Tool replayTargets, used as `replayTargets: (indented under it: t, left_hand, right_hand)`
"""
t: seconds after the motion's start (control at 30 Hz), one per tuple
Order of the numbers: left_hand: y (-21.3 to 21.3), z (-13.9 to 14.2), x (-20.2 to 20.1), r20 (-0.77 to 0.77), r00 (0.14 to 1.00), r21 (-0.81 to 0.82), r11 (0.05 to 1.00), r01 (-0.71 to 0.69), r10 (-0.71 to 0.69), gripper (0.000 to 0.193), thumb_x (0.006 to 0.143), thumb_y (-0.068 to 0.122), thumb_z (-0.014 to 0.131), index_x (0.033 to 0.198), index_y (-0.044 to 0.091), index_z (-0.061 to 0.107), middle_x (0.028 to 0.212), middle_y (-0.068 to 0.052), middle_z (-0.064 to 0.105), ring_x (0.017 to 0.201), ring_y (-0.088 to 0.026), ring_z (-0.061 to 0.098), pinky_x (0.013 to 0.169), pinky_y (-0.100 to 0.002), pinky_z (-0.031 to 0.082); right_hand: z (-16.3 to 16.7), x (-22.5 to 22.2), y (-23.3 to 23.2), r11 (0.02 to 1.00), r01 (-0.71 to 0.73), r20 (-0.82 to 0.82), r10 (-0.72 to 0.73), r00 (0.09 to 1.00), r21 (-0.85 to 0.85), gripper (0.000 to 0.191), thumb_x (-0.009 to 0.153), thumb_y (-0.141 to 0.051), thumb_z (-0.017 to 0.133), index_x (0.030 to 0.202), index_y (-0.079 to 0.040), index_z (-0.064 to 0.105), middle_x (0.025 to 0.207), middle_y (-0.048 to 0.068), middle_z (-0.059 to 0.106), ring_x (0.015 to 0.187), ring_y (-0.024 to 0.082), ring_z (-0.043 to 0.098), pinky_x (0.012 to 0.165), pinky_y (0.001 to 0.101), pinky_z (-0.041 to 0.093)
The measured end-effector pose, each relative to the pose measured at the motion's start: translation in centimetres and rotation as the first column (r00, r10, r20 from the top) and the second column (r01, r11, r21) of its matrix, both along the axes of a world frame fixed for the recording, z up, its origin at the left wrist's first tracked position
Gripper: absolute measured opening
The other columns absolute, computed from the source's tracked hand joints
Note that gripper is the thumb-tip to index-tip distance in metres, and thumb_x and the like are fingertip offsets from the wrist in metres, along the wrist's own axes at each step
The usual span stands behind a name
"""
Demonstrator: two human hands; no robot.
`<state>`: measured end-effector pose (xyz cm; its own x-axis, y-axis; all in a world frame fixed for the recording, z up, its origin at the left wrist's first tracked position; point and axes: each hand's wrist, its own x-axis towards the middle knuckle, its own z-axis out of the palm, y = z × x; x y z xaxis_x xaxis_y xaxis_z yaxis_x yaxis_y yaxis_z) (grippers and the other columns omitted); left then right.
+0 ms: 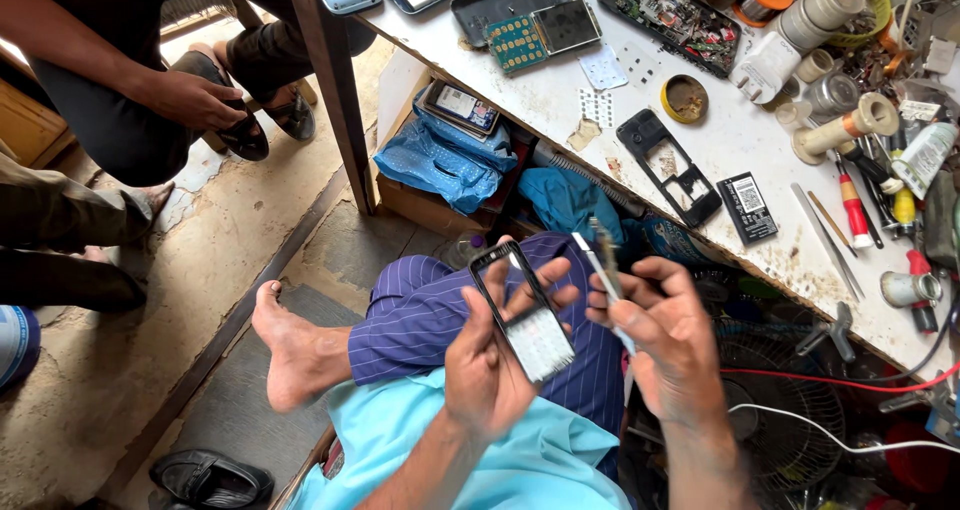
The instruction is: The person sits on the floor holding a mobile phone on their lap, wipes its body and keypad with a cloth, scrubs the keypad with a toothbrush, pries off the cover, removes the battery and works on the exposed circuit board with a screwdriver, then reassembles the phone and presses its buttons.
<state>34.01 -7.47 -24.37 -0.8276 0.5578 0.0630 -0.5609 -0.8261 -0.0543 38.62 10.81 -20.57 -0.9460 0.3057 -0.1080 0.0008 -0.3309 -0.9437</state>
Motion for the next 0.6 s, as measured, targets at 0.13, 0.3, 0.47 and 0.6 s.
replayTargets:
  t: [0.13, 0.3, 0.47, 0.6]
  left_hand:
    - [-1.2, 2.9, 1.8, -0.062, 0.996, 0.079, 0.995, 0.065, -0.060, 0.065, 0.107, 0.050, 0.033, 0.167, 0.035, 0.013, 0.154, -0.025, 0.046, 0.136, -0.035, 0.055, 0.109, -0.046, 0.053]
    - [-2.0, 5.1, 4.6, -0.169, 0.986, 0.028, 1.000, 0.010, -0.005, 0.075, 0.109, 0.053, 0.040, 0.172, 0.037, 0.005, 0.152, -0.029, 0.048, 0.136, -0.036, 0.056, 0.112, -0.045, 0.052]
    - [-1.4, 5.5, 5.3, -0.286, 0.946, -0.057, 0.983, -0.176, 0.153, 0.074, 0.115, 0.052, 0.045, 0.174, 0.030, 0.006, 0.148, -0.037, 0.049, 0.137, -0.043, 0.055, 0.119, -0.056, 0.046]
    - [-0.9, 4.3, 4.2, -0.224, 0.963, -0.004, 0.988, -0.151, 0.147, 0.070, 0.108, 0.047, 0.043, 0.165, 0.036, 0.004, 0.160, -0.027, 0.037, 0.151, -0.038, 0.040, 0.125, -0.056, 0.037]
  right_hand:
    - [1.4, 1.2, 0.7, 0.998, 0.046, -0.057, -0.045, 0.997, 0.030, 0.053, 0.089, -0.004, 0.070, 0.135, 0.000, 0.044, 0.124, 0.027, 0.065, 0.111, 0.030, 0.067, 0.104, 0.0474, 0.052]
    - [2.4, 3.3, 2.2, 0.997, 0.075, -0.095, -0.072, 0.993, 0.031, 0.057, 0.089, -0.004, 0.069, 0.139, -0.002, 0.043, 0.128, 0.029, 0.063, 0.118, 0.032, 0.064, 0.109, 0.0512, 0.048]
    - [4.2, 4.9, 0.7, 0.998, 0.053, -0.208, -0.049, 0.977, 0.014, 0.062, 0.086, -0.002, 0.077, 0.137, -0.001, 0.043, 0.128, 0.035, 0.061, 0.121, 0.040, 0.064, 0.107, 0.0583, 0.050]
    - [4.4, 5.1, -4.2, 0.898, 0.178, -0.268, -0.071, 0.961, 0.402, 0.068, 0.078, 0.002, 0.081, 0.132, -0.003, 0.040, 0.135, 0.028, 0.057, 0.129, 0.028, 0.060, 0.109, 0.0473, 0.052]
